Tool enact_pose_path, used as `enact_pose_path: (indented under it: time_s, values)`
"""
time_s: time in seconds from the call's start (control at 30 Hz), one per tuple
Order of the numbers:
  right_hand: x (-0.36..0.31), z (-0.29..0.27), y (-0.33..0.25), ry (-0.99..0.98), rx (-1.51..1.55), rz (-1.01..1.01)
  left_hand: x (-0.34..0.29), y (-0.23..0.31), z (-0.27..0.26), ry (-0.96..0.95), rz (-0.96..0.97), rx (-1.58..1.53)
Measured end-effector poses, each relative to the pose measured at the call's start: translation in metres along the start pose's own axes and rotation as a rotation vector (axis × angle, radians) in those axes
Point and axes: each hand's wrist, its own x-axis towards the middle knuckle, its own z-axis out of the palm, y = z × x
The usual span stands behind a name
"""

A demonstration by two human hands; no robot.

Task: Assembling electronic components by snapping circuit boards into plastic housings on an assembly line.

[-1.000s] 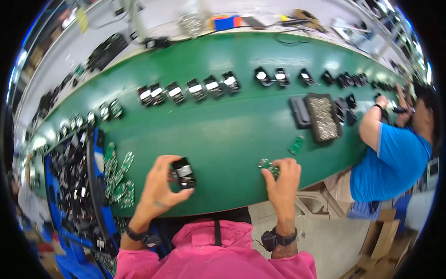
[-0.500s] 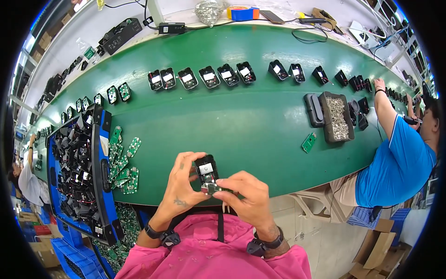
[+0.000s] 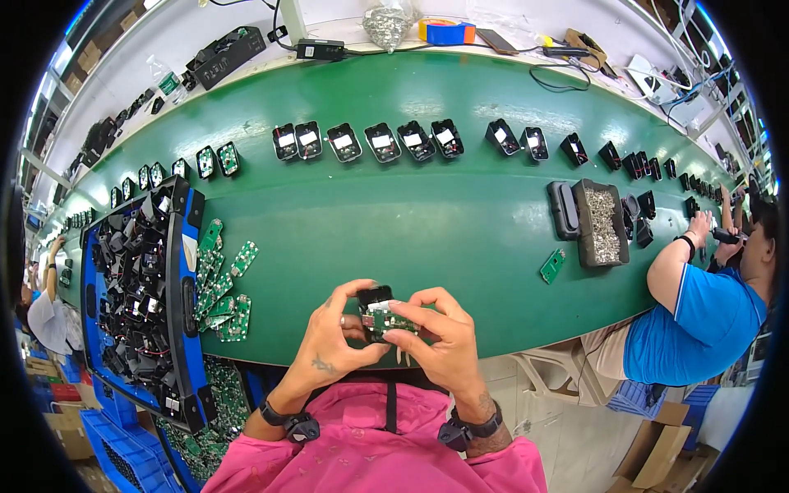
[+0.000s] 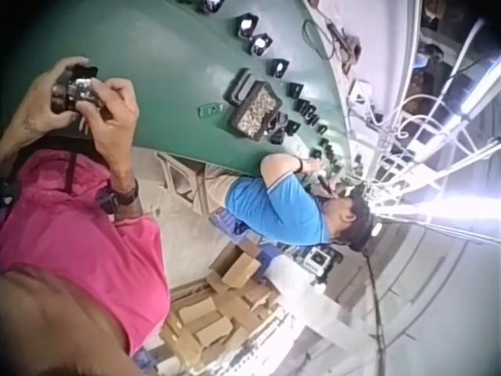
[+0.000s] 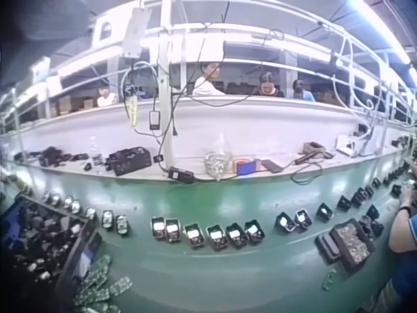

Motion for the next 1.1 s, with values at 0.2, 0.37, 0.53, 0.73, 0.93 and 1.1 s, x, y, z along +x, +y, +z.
enact_pose_path:
  time_s: [0.2,0.37,0.53,0.73,0.93,1.1]
  values:
    - [0.006,0.002,-0.005,-0.033,-0.219,-0.086,0.001,-0.015,-0.001,-0.048,0.102,-0.085]
    - [0.006,0.004,0.001,-0.070,-0.239,-0.085,0.000,-0.005,-0.007,-0.150,-0.130,-0.608]
    - [0.007,0.008,0.006,-0.065,-0.232,-0.117,-0.001,-0.014,-0.005,-0.149,-0.070,-0.541]
    - [0.005,0.007,0.007,-0.065,0.075,0.115,0.000,-0.027,-0.005,-0.213,0.021,-0.509]
    - [0.011,0.017,0.010,-0.046,-0.038,-0.062,-0.001,-0.020,-0.007,-0.183,-0.091,-0.514]
    - [0.009,0.013,0.012,-0.003,-0.219,-0.188,-0.002,-0.017,-0.007,-0.171,-0.129,-0.472]
